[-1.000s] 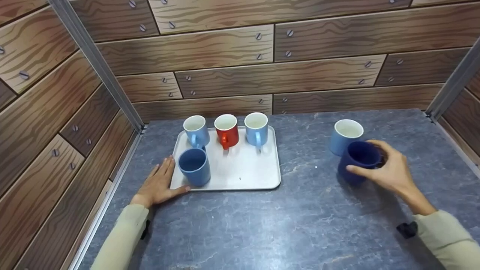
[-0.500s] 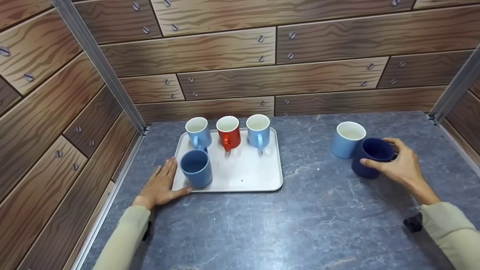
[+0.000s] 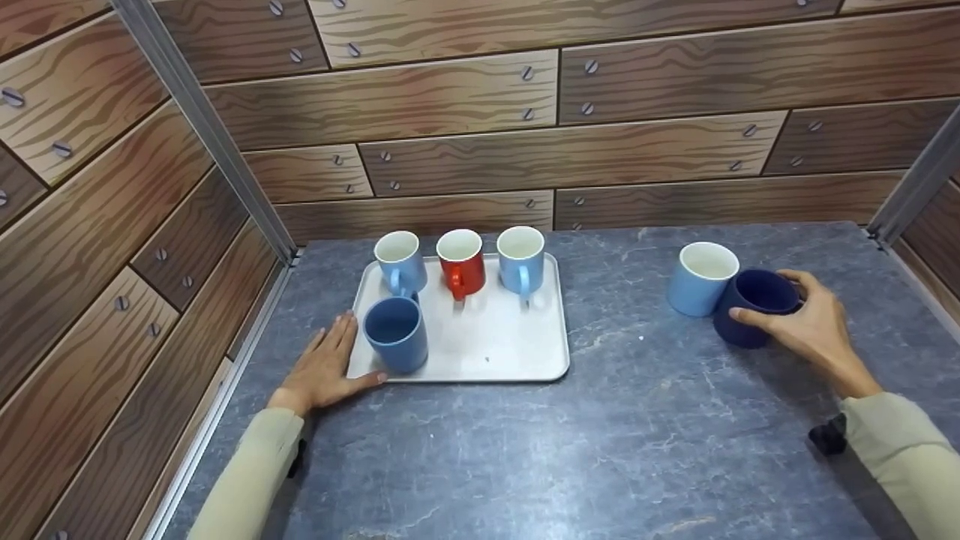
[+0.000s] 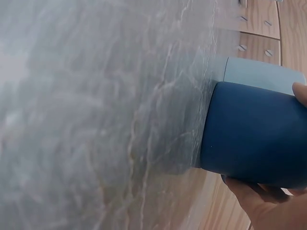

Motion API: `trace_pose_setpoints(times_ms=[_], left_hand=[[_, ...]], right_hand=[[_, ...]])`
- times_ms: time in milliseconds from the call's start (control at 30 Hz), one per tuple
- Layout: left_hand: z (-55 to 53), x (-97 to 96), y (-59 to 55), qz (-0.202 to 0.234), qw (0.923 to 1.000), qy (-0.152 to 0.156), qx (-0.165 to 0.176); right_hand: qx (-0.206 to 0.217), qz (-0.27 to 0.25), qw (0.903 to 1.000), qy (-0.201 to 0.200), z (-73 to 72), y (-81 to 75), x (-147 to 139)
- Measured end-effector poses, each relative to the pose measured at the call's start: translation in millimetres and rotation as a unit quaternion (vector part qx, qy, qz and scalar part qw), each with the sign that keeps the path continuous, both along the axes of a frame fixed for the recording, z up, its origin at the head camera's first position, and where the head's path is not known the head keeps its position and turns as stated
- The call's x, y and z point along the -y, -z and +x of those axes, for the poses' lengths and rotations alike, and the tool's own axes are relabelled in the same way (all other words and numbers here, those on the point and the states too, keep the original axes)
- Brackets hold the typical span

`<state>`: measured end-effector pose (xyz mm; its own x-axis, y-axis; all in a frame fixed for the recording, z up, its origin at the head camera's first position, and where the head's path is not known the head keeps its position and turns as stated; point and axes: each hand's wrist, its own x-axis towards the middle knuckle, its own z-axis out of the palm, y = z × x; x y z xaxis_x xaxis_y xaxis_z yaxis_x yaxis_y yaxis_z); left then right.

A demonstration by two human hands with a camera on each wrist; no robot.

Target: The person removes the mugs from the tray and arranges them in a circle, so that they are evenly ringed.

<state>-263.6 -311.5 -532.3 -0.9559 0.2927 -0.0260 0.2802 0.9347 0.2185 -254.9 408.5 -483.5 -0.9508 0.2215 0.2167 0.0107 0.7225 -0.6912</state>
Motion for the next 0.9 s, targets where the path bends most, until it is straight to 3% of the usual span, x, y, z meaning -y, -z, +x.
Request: trace_pose_setpoints(times_ms=[300, 567, 900], left_hand=[[-1.2, 0.7, 1.9, 0.002, 1.0, 0.005, -0.006], [-1.5, 1.7, 3.0, 0.006, 0.9999, 0.006, -0.008], [-0.8, -1.4, 0.9, 0.008, 1.0, 0.001, -0.002]], right_hand=[[-0.002, 0.0, 1.0, -0.001, 0.4, -1.2, 1], [0.009, 0.023, 0.9989, -0.039, 6.2, -8.0, 1], [-0.073, 0.05, 0.9958, -0.023, 20.0, -41.2, 29]])
